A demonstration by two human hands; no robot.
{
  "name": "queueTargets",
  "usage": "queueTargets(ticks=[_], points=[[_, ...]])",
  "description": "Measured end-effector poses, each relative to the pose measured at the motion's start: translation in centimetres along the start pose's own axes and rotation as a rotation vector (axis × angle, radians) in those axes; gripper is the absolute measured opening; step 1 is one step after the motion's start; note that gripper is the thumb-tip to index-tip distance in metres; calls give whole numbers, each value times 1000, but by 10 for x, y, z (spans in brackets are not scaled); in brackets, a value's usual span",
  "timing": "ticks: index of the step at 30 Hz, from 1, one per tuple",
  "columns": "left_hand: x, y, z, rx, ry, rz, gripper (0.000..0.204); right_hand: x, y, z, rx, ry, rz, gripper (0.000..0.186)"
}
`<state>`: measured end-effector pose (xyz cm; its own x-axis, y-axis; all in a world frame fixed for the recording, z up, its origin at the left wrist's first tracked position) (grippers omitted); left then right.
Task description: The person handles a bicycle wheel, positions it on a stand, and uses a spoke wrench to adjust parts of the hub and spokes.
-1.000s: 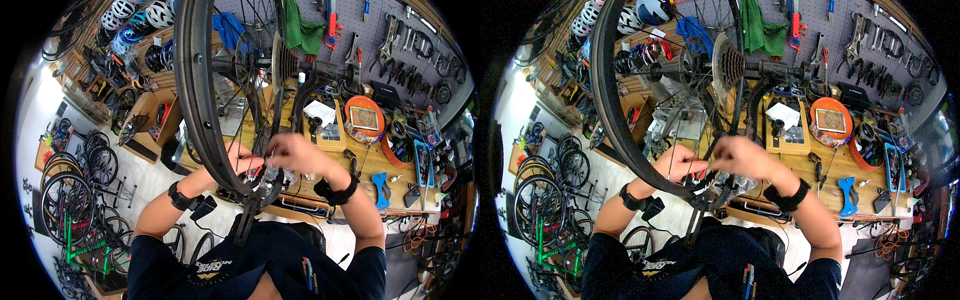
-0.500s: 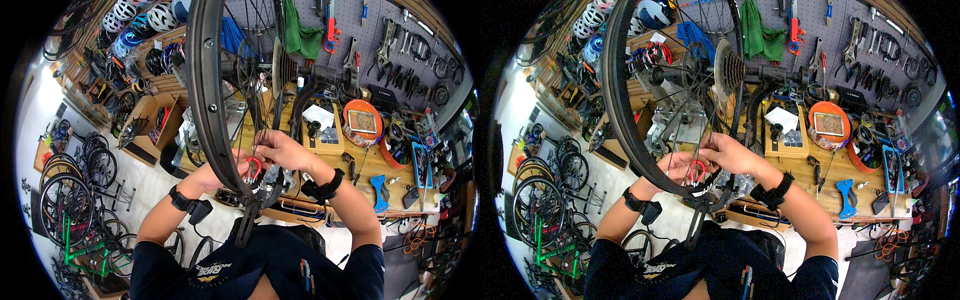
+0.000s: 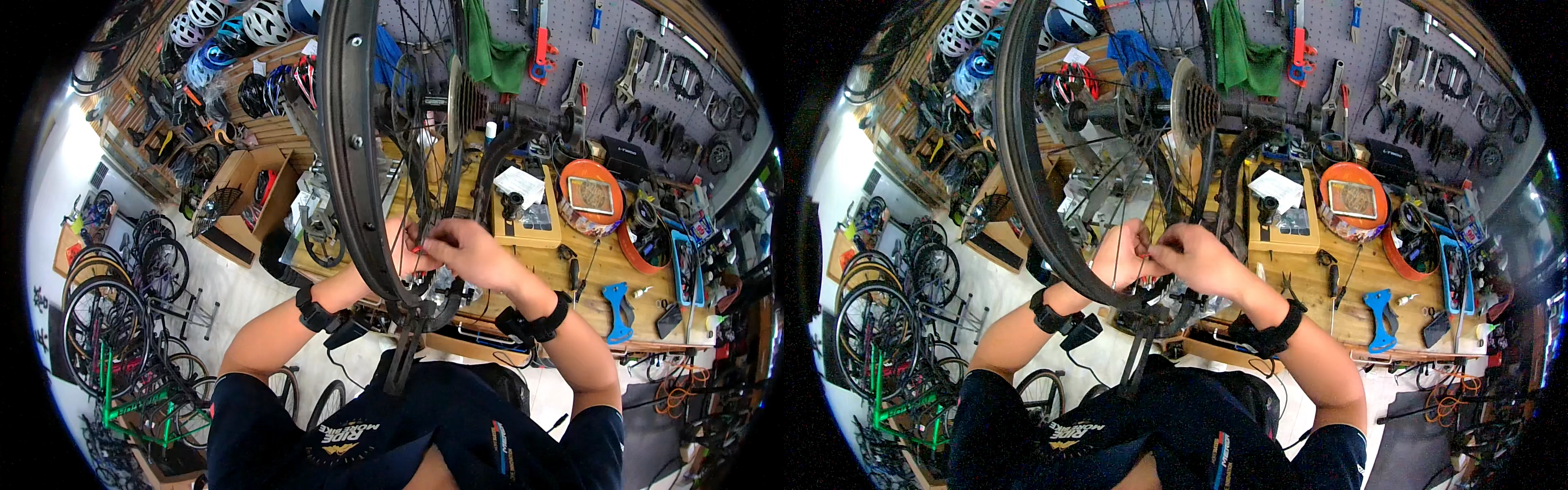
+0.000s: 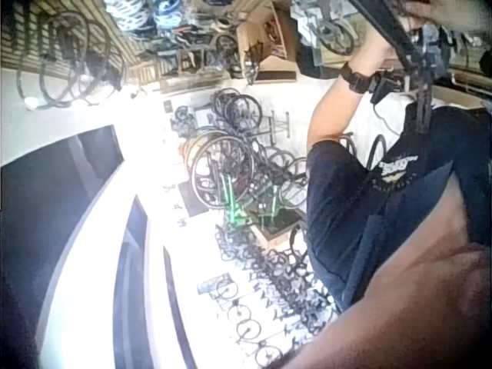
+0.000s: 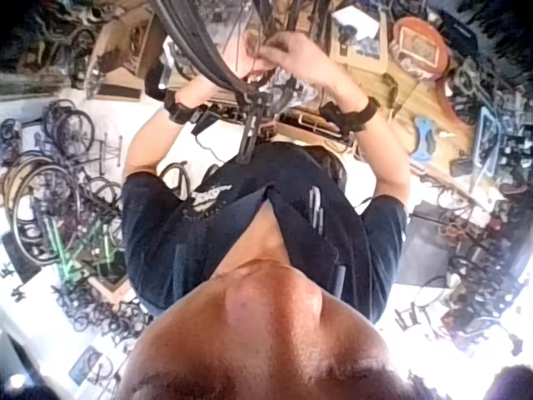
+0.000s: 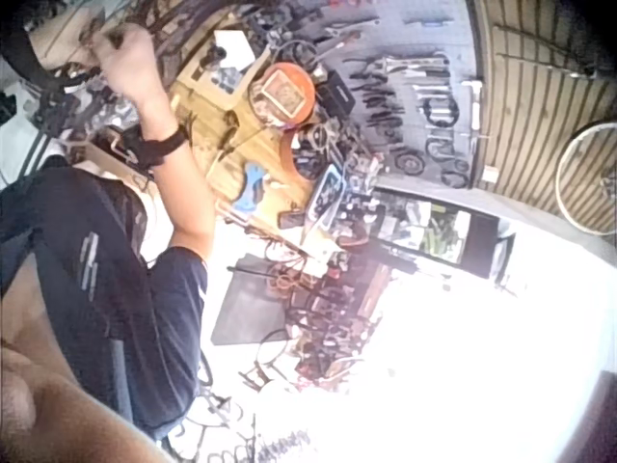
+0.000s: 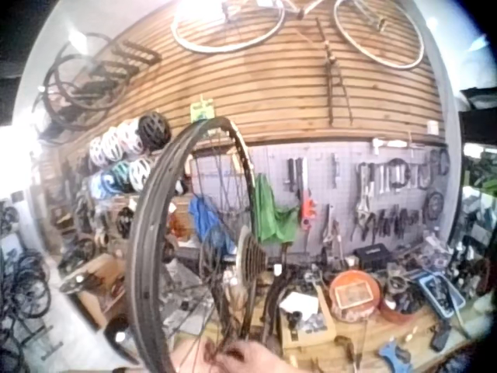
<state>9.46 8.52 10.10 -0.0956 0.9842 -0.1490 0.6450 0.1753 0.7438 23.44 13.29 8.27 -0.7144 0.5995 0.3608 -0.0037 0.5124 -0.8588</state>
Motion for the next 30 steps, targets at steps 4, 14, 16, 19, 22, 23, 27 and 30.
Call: queueTargets(ticks=[4,14,16,19,22,23,27,30], points=[[1,-1,1,61,-68,60,54,0,4,5,9,-100,-9,29],[-4,6,-53,-611,-263,-4,75,6,22,-33,281,376,-11,12],[-9,8,-43,-555,-256,59,77,4,7,-32,368,349,-50,11],[-14,6,-35,-557,-254,80,69,-6,-7,-9,556,157,23,11],[-11,9,-35,-686,-317,24,56,-11,-9,10,580,89,103,10],[-9,9,-33,-680,-315,-3,55,-13,-7,14,552,71,117,11],[-12,14,-31,-600,-284,15,56,-13,-5,16,511,139,106,11],[-10,7,-29,-610,-273,54,58,-13,-1,14,463,154,71,11]])
Point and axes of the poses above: each hand's wrist, its own x-axis towards the middle knuckle, its own z-axis out of the palm, y = z × x, the point moved 5 cm from there along x, towards the middle knuckle, and after that the axes turned 13 degrees about -z, right-handed, at the moved point
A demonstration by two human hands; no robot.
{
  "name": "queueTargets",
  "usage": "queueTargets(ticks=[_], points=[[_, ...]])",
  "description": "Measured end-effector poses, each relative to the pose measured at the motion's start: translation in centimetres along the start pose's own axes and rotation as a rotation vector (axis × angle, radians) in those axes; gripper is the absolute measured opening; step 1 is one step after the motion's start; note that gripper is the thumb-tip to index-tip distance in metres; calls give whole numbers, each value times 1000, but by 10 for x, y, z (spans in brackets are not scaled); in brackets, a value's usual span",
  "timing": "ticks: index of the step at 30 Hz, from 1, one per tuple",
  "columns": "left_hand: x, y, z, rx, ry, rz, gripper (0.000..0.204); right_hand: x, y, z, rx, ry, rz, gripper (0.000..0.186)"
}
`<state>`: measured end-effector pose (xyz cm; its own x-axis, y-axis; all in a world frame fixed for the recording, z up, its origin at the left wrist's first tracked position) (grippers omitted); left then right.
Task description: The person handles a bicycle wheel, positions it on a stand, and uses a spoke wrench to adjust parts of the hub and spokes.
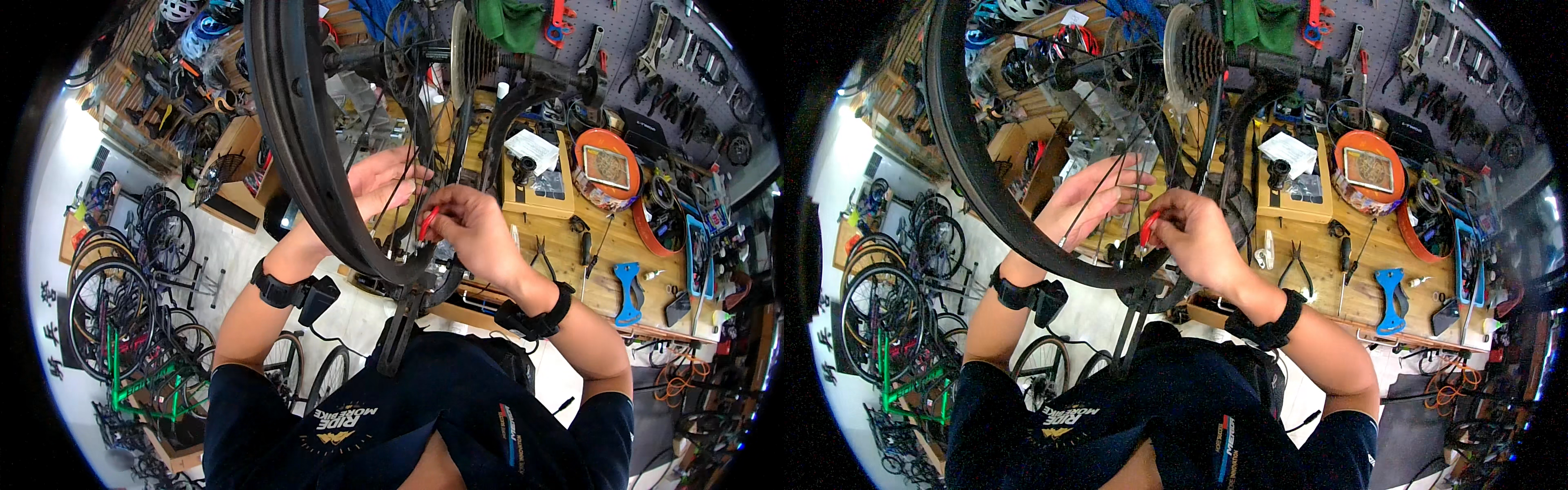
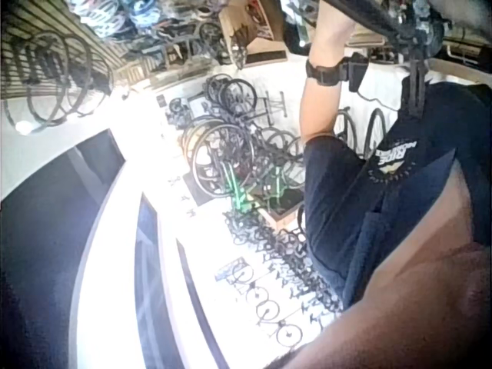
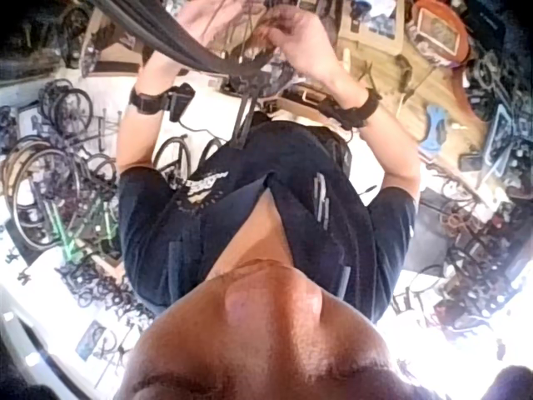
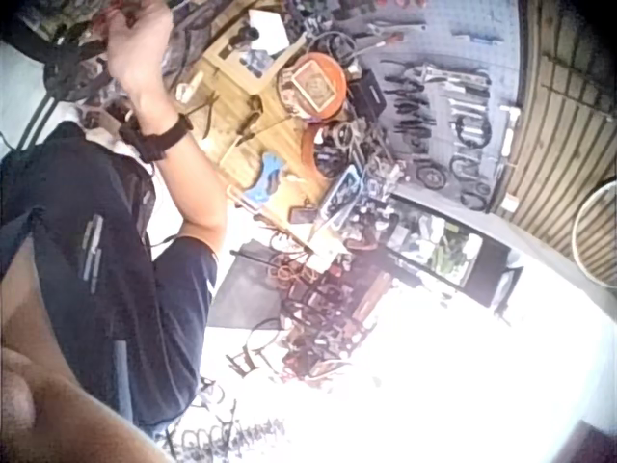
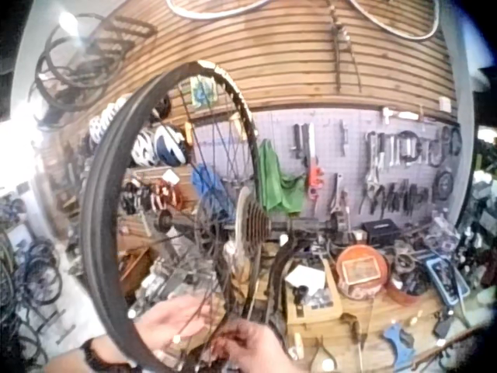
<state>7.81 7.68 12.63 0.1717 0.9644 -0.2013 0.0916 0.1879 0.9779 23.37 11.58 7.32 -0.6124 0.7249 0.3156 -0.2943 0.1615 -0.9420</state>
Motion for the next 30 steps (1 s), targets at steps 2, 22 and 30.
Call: queueTargets(ticks=[2,22,30], points=[[0,-5,-2,-17,0,10,58,-3,7,6,-5,-31,13,12],[5,-5,-4,-47,-53,85,61,4,1,12,-334,-201,158,31],[7,-4,-1,-61,-53,58,62,-5,16,10,-63,-30,70,27]])
Point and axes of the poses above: each hand's wrist, its own x-axis towards the middle knuckle, its own z-axis out of the palm, y = z × x, the point moved 5 cm from there along x, towards the middle knuckle, and after that the axes turned 13 degrees about -z, right-handed, at the moved point
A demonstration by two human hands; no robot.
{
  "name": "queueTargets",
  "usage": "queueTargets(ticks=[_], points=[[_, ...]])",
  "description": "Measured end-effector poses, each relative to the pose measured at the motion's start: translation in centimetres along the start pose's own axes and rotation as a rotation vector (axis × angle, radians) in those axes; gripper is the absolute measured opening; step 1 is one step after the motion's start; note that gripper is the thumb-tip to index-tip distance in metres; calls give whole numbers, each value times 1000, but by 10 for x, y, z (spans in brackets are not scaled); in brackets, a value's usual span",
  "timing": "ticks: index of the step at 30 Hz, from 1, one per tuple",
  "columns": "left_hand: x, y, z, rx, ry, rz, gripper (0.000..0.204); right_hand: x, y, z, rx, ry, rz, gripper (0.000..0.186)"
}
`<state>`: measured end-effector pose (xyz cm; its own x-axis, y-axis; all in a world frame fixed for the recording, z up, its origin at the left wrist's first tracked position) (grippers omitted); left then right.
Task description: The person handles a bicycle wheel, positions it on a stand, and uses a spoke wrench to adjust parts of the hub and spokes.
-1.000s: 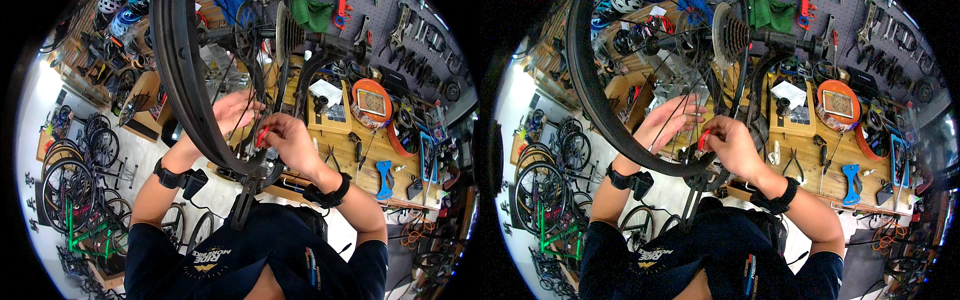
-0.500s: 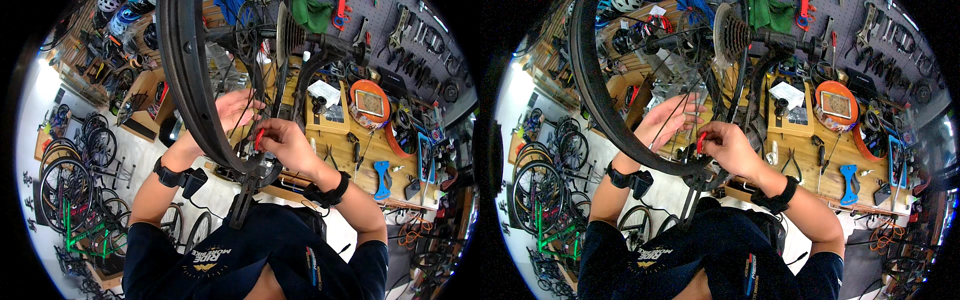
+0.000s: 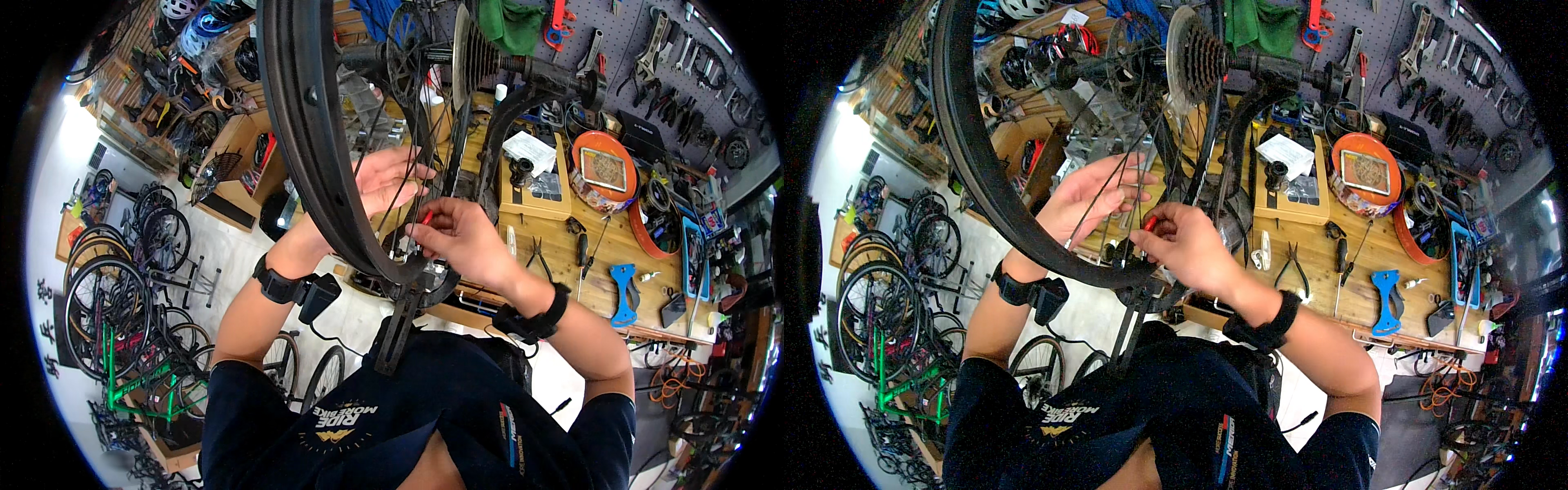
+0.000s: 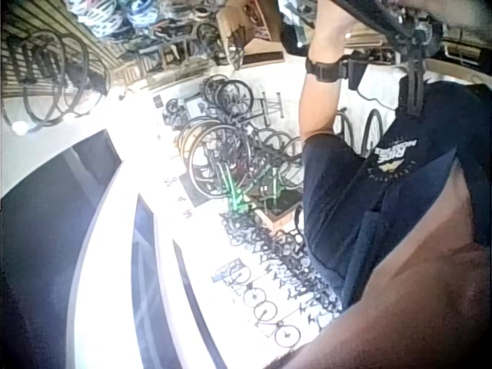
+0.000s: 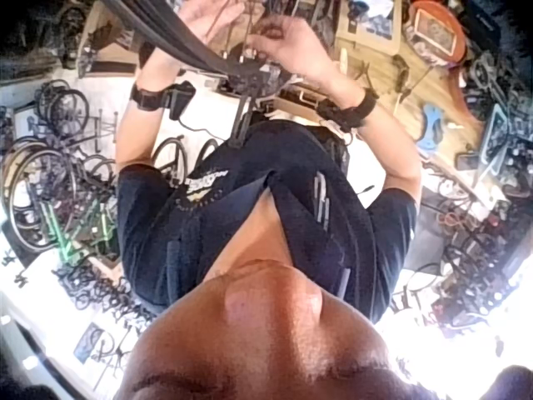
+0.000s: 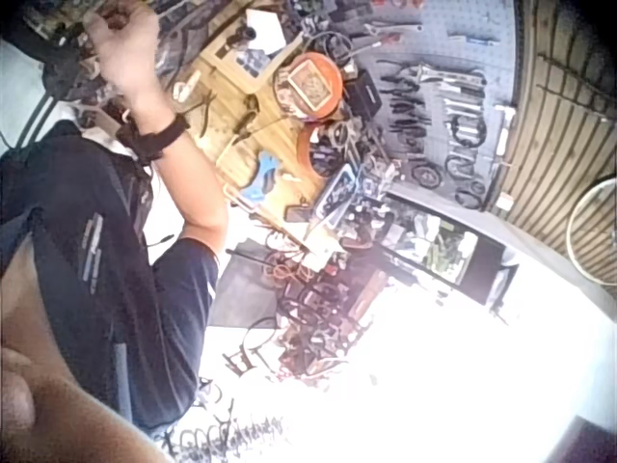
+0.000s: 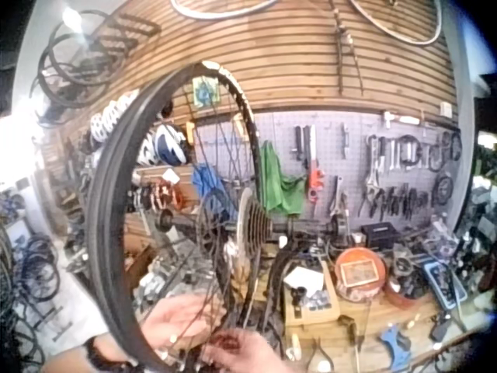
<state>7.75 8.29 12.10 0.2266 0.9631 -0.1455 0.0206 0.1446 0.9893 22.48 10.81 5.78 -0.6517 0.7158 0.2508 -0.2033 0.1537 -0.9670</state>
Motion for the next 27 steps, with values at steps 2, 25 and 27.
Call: queueTargets(ticks=[2,25,27], points=[[2,0,0,9,-11,7,62,-5,4,2,-36,62,-54,28],[-8,-17,4,594,-17,-305,33,9,-39,-17,-291,-296,-207,26],[-6,-11,12,623,25,-271,35,8,-45,-28,-325,-391,-241,25]])
Point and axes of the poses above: each hand's wrist, its own x-axis towards the middle knuckle, its own z-axis out of the palm, y = z × x, the point moved 5 cm from there along x, towards the middle knuckle, and after that the axes turned 13 degrees about -z, right-handed, at the moved point
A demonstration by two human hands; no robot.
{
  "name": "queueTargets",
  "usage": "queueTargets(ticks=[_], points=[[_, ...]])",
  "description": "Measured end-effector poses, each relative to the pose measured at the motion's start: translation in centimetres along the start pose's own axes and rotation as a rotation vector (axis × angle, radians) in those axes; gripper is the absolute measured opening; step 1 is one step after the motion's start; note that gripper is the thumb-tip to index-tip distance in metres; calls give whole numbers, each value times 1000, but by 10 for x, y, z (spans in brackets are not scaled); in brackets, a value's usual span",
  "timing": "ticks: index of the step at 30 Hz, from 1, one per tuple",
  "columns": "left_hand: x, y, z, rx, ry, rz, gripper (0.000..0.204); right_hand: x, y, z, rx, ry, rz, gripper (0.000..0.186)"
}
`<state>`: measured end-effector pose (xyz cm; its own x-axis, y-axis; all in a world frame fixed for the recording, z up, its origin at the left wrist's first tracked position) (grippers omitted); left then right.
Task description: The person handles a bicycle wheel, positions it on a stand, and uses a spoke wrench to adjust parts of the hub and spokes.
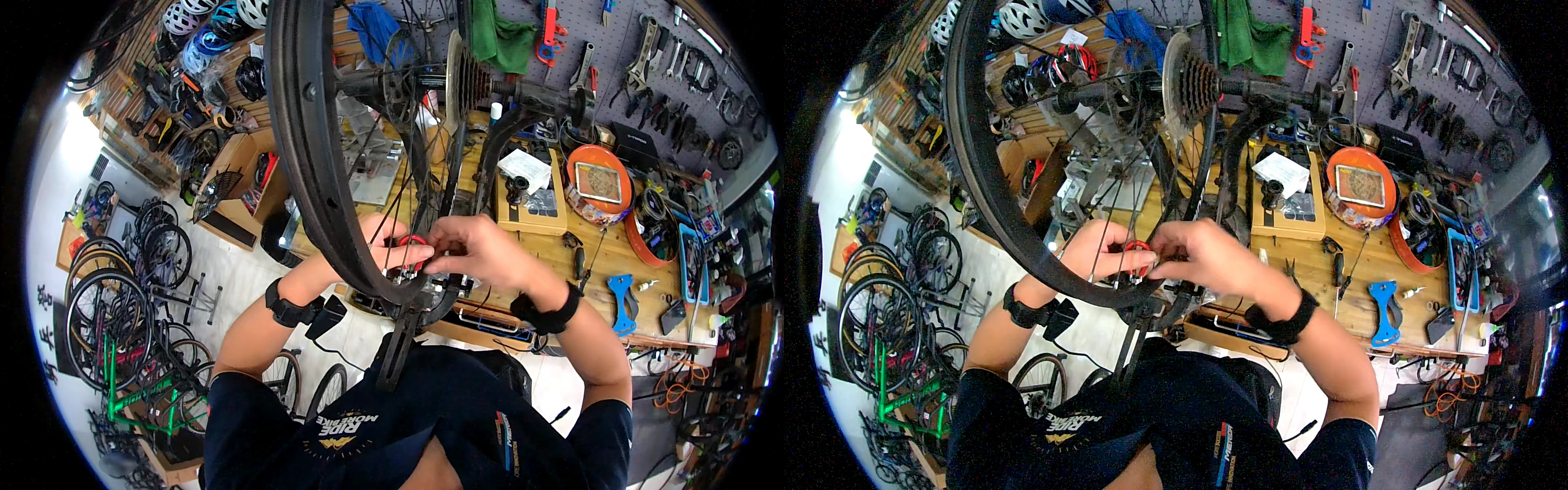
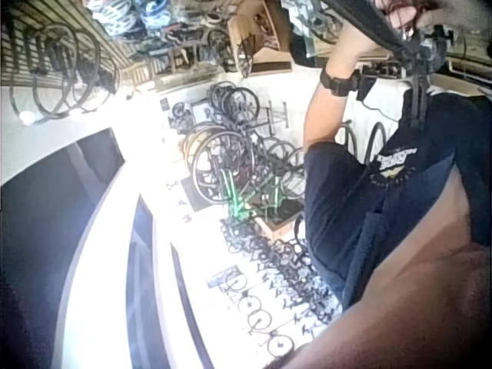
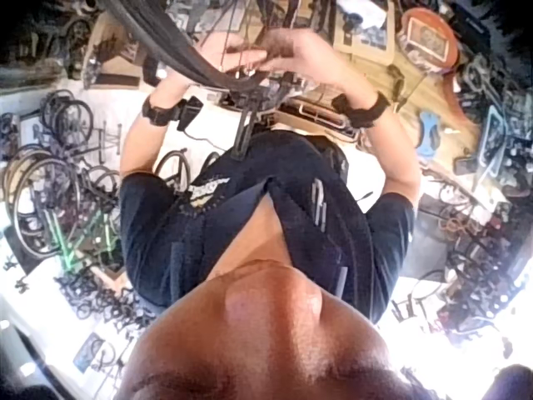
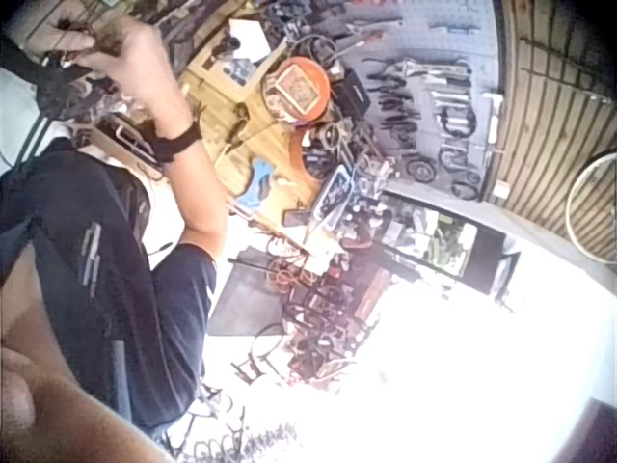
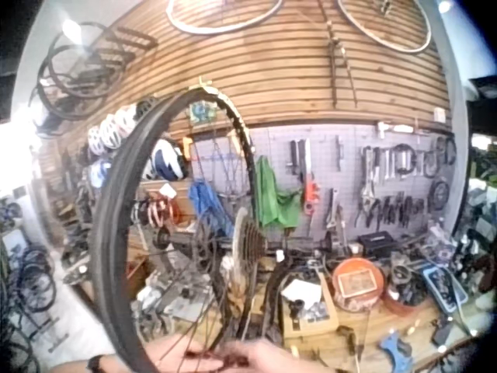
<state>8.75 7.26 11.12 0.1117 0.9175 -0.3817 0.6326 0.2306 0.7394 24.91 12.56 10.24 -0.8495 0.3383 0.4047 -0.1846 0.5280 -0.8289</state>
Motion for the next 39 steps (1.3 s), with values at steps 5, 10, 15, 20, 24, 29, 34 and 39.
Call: queueTargets(ticks=[5,10,15,20,24,29,34,39], points=[[0,-1,7,161,308,54,39,1,54,-35,-85,365,128,30],[-8,-8,14,-83,201,74,35,22,63,-10,91,271,159,30],[-9,-10,10,-735,-332,151,48,23,51,-7,153,246,167,20],[-3,-14,10,-661,-277,198,29,22,41,-9,-3,270,166,25],[5,-8,9,-241,138,16,27,12,33,-10,-82,412,261,36],[21,-26,9,-207,187,219,48,9,20,25,-23,168,147,29],[7,-29,-18,-293,-194,132,53,9,23,15,26,333,200,20],[1,-8,-31,-794,-142,189,55,14,32,8,98,587,63,12]])
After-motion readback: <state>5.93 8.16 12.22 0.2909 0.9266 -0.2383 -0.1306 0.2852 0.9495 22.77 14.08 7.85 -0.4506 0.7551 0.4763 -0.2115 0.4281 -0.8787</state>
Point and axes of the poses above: each hand's wrist, its own x-axis towards the middle knuckle, its own z-axis out of the palm, y = z × x, the point moved 5 cm from there along x, towards the middle knuckle, and after that the axes turned 13 degrees about -z, right-handed, at the moved point
